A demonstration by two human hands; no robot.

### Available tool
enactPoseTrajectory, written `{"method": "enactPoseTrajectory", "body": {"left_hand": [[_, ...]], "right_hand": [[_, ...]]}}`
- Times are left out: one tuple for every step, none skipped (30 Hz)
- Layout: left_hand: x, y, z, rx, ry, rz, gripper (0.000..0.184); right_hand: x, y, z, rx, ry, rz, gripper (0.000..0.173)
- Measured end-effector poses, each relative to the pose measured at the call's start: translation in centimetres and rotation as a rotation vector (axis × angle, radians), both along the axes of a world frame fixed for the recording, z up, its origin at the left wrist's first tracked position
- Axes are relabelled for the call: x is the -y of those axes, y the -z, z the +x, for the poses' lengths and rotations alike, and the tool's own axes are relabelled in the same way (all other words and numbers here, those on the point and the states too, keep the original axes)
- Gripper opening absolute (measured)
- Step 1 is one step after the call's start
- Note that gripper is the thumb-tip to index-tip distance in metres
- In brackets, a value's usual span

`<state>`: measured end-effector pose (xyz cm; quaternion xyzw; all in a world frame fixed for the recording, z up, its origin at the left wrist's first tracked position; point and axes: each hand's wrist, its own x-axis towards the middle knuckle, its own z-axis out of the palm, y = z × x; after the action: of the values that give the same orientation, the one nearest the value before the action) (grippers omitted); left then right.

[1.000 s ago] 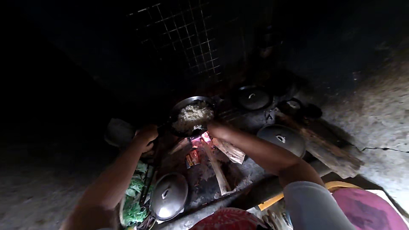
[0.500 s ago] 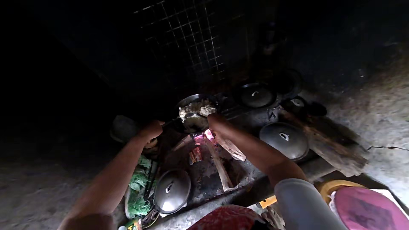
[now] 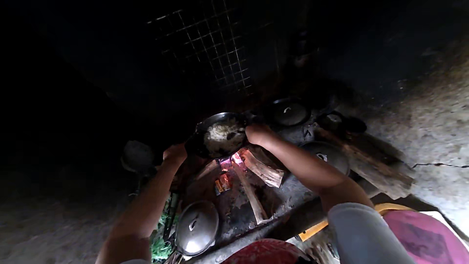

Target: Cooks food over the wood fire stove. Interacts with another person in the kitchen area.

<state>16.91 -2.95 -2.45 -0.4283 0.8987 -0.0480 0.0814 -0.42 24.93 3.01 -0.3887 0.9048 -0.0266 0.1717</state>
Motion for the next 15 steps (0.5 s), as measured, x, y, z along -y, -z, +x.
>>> {"method": "enactPoseTrajectory", "body": {"left_hand": [[1.2, 0.6, 0.0, -0.002, 0.002, 0.027, 0.045], [2.0, 1.0, 0.1, -0.016, 0.012, 0.083, 0.041], [2.6, 1.2, 0.0, -0.041, 0.032, 0.173, 0.038], [3.1, 1.4, -0.1, -0.069, 0.052, 0.271, 0.035], [3.3, 1.6, -0.4, -0.109, 0.034, 0.374, 0.036], [3.5, 1.8, -0.6, -0.145, -0.004, 0.474, 0.038], [3.5, 2.2, -0.9, -0.174, -0.04, 0.552, 0.039], [3.2, 2.4, -1.1, -0.2, -0.059, 0.619, 0.039], [2.6, 2.5, -1.4, -0.226, -0.075, 0.68, 0.038], [1.8, 2.5, -1.5, -0.248, -0.08, 0.718, 0.037], [1.1, 2.5, -1.7, -0.264, -0.088, 0.74, 0.037], [0.5, 2.5, -1.8, -0.26, -0.088, 0.741, 0.037], [0.1, 2.4, -1.9, -0.246, -0.084, 0.729, 0.038], [0.1, 2.3, -1.8, -0.23, -0.079, 0.718, 0.039], [0.1, 2.3, -1.7, -0.224, -0.081, 0.711, 0.039]], "right_hand": [[-0.4, 0.2, -0.2, -0.007, -0.014, 0.026, 0.023], [-0.6, 0.8, -0.3, -0.011, -0.024, 0.039, 0.023], [-0.7, 1.5, -0.4, -0.01, -0.027, 0.036, 0.022], [-0.5, 2.4, -0.6, -0.007, -0.032, 0.032, 0.022], [-0.2, 3.2, -0.8, -0.004, -0.034, 0.029, 0.023], [0.2, 3.9, -0.8, 0.005, -0.031, 0.029, 0.024], [0.8, 4.3, -0.7, 0.033, -0.015, 0.027, 0.027], [1.3, 4.6, -0.7, 0.046, -0.013, 0.027, 0.029], [2.0, 5.2, -0.8, 0.051, -0.019, 0.01, 0.031], [2.7, 6.0, -0.9, 0.062, -0.018, -0.014, 0.032], [3.4, 7.0, -1.0, 0.073, -0.01, -0.049, 0.033], [3.8, 7.4, -0.8, 0.07, -0.011, -0.059, 0.034], [4.1, 7.7, -0.6, 0.065, -0.022, -0.067, 0.035], [4.4, 8.3, -0.3, 0.042, -0.035, -0.082, 0.033], [4.6, 8.7, 0.0, 0.032, -0.038, -0.091, 0.031]]}}
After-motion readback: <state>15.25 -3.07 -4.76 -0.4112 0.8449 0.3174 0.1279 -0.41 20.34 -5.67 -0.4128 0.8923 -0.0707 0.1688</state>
